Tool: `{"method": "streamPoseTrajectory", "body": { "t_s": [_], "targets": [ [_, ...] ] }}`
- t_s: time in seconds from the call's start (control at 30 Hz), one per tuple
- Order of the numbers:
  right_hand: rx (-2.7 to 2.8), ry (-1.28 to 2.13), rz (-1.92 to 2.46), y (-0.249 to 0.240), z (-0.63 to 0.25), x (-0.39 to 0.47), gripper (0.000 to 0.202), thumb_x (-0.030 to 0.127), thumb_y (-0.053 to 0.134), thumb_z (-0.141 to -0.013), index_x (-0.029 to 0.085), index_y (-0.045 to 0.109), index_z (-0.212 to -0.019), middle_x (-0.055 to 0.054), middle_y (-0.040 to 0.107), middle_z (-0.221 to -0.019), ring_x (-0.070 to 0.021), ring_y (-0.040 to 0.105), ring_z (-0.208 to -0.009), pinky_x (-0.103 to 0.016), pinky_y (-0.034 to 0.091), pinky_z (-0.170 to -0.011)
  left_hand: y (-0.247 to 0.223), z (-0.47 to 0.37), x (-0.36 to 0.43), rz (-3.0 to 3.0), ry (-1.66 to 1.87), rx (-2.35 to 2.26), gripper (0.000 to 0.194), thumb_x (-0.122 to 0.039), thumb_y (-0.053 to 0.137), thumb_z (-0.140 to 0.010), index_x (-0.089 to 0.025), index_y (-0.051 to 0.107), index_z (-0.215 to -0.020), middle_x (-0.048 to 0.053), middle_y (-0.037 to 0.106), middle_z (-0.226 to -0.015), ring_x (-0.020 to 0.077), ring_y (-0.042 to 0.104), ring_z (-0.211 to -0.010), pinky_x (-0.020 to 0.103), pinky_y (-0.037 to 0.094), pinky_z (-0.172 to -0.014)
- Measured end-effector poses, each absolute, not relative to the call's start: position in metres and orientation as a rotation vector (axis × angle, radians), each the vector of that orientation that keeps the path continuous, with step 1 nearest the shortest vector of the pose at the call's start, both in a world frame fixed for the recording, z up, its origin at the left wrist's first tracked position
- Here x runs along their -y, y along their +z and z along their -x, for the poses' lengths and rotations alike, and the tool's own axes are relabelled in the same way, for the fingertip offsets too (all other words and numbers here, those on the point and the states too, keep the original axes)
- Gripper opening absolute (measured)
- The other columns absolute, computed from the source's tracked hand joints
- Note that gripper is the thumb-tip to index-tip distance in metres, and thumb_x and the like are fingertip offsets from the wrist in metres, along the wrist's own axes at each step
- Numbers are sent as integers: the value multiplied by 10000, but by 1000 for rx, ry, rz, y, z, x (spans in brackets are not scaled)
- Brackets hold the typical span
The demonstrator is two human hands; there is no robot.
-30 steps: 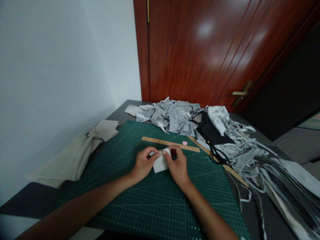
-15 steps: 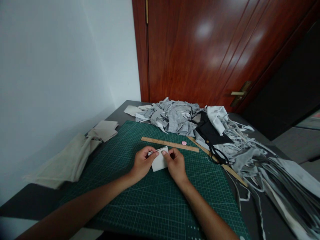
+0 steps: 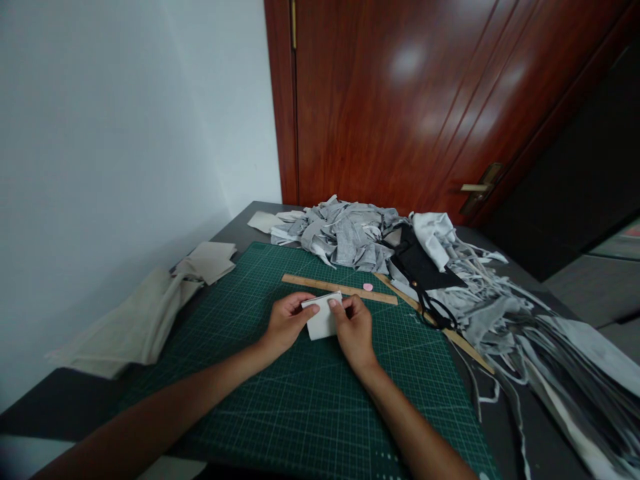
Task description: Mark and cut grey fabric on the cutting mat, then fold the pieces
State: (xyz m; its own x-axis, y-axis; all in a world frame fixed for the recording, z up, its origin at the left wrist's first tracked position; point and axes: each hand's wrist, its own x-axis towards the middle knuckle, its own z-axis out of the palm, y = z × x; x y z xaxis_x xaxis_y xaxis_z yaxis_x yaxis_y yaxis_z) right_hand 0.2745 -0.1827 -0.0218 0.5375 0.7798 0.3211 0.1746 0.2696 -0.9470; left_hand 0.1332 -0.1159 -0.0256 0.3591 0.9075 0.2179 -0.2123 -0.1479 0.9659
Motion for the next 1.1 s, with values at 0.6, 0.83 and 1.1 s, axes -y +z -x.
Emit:
{"method": "streamPoseTrajectory", "body": {
  "t_s": [0.6, 0.83, 1.1],
  "targets": [
    [944, 521, 1217, -14, -265, 189, 281, 473, 721, -843, 207, 631, -850, 6, 629, -767, -167, 550, -688, -285, 432, -617, -18, -133, 122, -1231, 1054, -659, 425, -523, 801, -703, -170, 583, -794, -36, 555, -623, 105, 476, -546, 215, 368, -504],
    [881, 524, 1185, -21, -268, 186, 268, 448, 746, -826, 212, 621, -817, 8, 629, -737, -167, 551, -667, -285, 426, -604, -22, -133, 122, -1327, 1083, -659, 383, -503, 773, -739, -175, 579, -773, -30, 561, -625, 112, 484, -559, 220, 385, -520],
    [860, 556, 1087, -18, -263, 186, 281, 389, 760, -812, 243, 544, -916, 16, 686, -769, -167, 609, -668, -283, 460, -622, -24, -131, 121, -1307, 1114, -706, 384, -504, 784, -734, -170, 596, -747, -12, 604, -666, 126, 522, -595, 231, 413, -557]
  ]
}}
